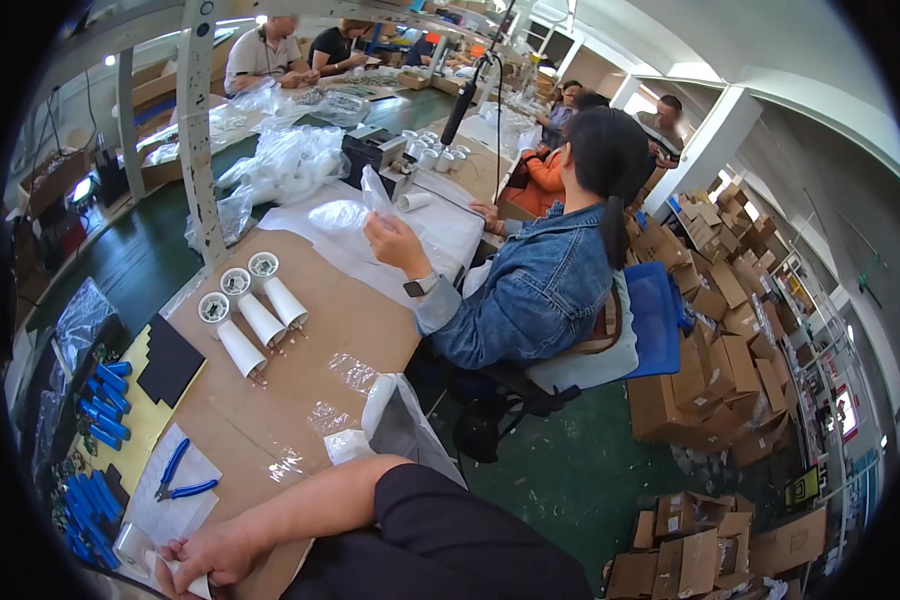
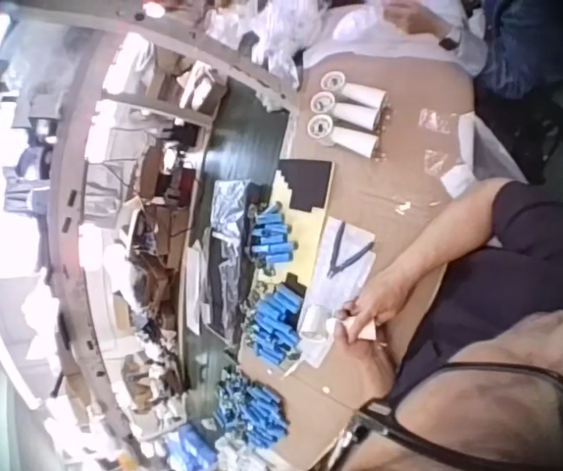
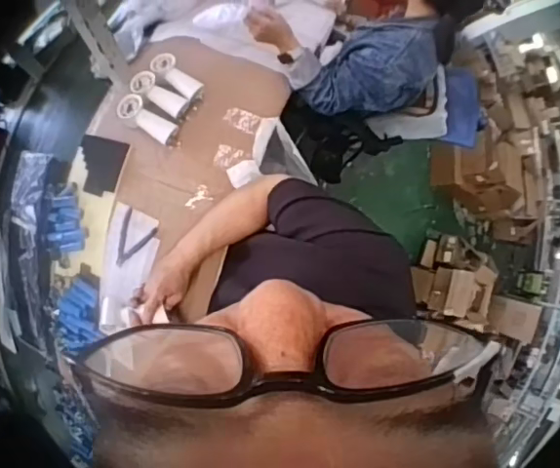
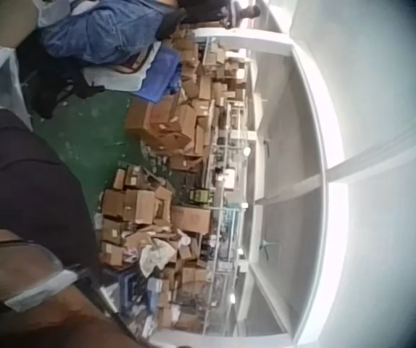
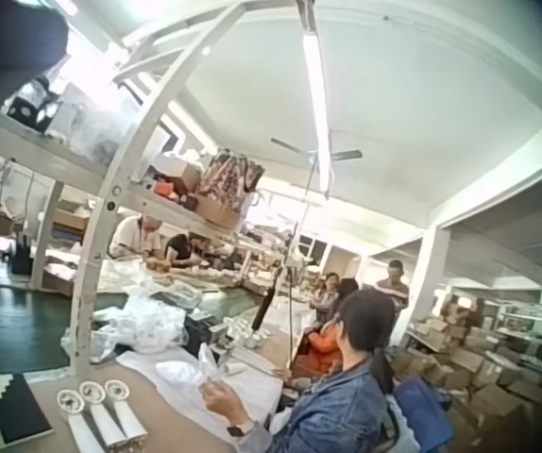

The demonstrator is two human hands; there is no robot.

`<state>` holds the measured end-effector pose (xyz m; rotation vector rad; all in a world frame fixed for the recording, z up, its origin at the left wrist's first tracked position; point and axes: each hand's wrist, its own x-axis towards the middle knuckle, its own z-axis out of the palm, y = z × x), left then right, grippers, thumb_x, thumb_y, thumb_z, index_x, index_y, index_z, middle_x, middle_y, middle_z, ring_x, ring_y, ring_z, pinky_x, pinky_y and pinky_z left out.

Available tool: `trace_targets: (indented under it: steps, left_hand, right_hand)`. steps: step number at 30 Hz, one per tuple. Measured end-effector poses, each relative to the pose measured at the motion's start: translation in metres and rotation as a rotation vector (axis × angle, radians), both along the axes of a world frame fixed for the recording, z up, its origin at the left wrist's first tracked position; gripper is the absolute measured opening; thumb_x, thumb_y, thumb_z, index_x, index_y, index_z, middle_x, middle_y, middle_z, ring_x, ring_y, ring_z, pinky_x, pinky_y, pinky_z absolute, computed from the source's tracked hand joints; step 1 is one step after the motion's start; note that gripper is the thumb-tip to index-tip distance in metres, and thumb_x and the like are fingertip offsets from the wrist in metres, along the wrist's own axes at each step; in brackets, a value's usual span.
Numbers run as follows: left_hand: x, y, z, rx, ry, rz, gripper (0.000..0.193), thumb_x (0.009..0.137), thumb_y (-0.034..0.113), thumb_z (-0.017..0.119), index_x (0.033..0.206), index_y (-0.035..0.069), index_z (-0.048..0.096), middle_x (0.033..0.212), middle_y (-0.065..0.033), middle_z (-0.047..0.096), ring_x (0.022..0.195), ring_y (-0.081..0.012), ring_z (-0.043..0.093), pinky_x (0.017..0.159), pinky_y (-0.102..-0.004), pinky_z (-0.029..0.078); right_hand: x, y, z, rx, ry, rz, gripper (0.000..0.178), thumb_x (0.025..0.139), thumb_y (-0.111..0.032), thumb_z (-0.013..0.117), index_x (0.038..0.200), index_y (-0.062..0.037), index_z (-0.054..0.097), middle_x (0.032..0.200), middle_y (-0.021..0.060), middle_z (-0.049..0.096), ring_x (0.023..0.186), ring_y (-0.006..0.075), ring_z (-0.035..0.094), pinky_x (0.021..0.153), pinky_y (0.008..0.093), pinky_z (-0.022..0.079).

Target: Assembling electronic components by inserting parts into white plastic housings and wrapping them in protective paper.

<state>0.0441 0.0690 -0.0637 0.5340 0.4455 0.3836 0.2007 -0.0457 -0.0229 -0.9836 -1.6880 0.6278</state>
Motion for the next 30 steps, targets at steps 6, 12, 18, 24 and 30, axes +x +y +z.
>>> trace_targets:
  steps: [6,12,18,24,30]
  left_hand:
    - [-0.011,0.016,-0.027,0.053,0.046,0.065,0.03,0.09,0.032,0.055,0.098,0.005,0.061,0.104,-0.0124,0.063,0.103,-0.0261,0.059,0.096,-0.0414,0.048]
    - [0.003,0.021,-0.03,0.102,0.087,0.064,0.033,0.091,0.034,0.054,0.101,0.004,0.06,0.104,-0.013,0.063,0.103,-0.0266,0.059,0.096,-0.0419,0.048]
    - [0.009,0.012,-0.011,0.144,0.116,0.046,0.037,0.093,0.037,0.051,0.104,0.003,0.059,0.105,-0.0136,0.062,0.104,-0.0272,0.059,0.097,-0.0425,0.048]
    - [0.013,0.012,-0.004,0.163,0.141,0.042,0.04,0.094,0.039,0.049,0.107,0.002,0.058,0.106,-0.0143,0.062,0.105,-0.0278,0.059,0.098,-0.0431,0.047]
    - [0.013,0.012,0.002,0.189,0.163,0.039,0.044,0.096,0.042,0.047,0.11,0.001,0.057,0.107,-0.0149,0.062,0.106,-0.0284,0.059,0.098,-0.0437,0.047]
  right_hand:
    - [0.006,0.007,0.0,0.018,0.005,0.057,0.035,0.079,-0.002,0.061,0.113,-0.0083,0.061,0.098,0.0238,0.061,0.099,0.0455,0.055,0.092,0.0492,0.042]
    - [0.003,0.004,-0.003,-0.157,-0.011,0.042,0.034,0.079,0.0,0.061,0.112,-0.0083,0.063,0.1,0.0225,0.063,0.099,0.0433,0.056,0.09,0.0464,0.044]
    - [0.002,0.004,0.0,-0.113,-0.013,0.014,0.031,0.087,-0.005,0.061,0.117,-0.009,0.065,0.096,0.0257,0.063,0.093,0.0452,0.058,0.08,0.0486,0.046]
    - [0.009,0.007,0.005,-0.088,0.064,0.031,0.031,0.081,0.0,0.062,0.109,-0.0104,0.067,0.098,0.0193,0.065,0.096,0.0409,0.059,0.087,0.0441,0.046]
    - [0.008,0.01,-0.009,-0.037,0.037,-0.024,0.038,0.085,-0.006,0.066,0.122,-0.0137,0.068,0.095,0.0187,0.067,0.087,0.0397,0.062,0.077,0.0451,0.049]
